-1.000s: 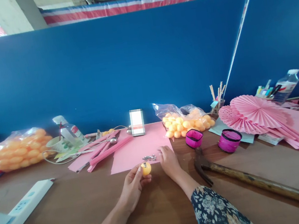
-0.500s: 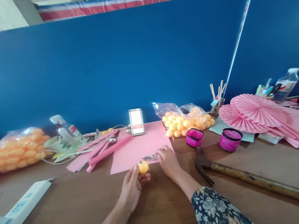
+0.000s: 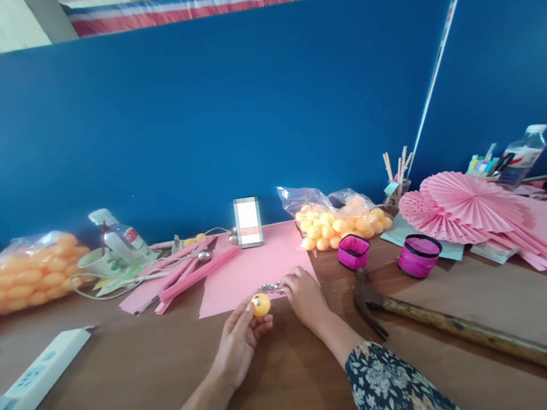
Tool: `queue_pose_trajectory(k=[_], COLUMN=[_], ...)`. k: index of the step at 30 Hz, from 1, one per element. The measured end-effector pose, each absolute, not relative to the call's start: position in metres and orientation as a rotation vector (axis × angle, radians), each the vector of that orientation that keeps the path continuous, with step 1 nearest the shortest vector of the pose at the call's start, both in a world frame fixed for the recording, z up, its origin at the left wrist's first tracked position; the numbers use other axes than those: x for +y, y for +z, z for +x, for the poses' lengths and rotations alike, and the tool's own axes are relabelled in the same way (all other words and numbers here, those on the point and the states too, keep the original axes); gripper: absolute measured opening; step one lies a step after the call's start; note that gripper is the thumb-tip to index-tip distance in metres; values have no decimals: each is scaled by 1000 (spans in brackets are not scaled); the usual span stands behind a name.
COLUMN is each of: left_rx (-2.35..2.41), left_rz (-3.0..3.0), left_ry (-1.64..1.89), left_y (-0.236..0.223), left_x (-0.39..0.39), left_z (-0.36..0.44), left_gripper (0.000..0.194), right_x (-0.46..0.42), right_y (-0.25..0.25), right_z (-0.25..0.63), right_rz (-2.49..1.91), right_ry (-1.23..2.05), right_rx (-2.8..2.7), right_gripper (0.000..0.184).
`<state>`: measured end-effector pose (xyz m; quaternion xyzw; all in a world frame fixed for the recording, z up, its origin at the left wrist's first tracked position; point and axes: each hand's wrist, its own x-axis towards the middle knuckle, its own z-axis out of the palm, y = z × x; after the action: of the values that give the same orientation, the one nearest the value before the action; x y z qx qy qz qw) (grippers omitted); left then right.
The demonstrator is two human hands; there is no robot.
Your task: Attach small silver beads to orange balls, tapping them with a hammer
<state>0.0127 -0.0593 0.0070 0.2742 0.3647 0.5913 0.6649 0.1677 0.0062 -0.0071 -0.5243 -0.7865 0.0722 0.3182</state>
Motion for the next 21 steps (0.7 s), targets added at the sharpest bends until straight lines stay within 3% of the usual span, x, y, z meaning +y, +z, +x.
queue_pose_trajectory(k=[8, 21], left_rx=[817, 822], left_rz=[644, 657], left_ry=[1341, 1346], left_y=[10, 9], left_x=[-59, -58], left_z=[12, 11], left_gripper=[36, 36], right_x=[6, -18], right_y=[-3, 26], right_z=[172, 165], right_rz=[-1342, -1120], right_ry=[220, 667], right_rx=[-1914, -1649], right_gripper=[12, 9])
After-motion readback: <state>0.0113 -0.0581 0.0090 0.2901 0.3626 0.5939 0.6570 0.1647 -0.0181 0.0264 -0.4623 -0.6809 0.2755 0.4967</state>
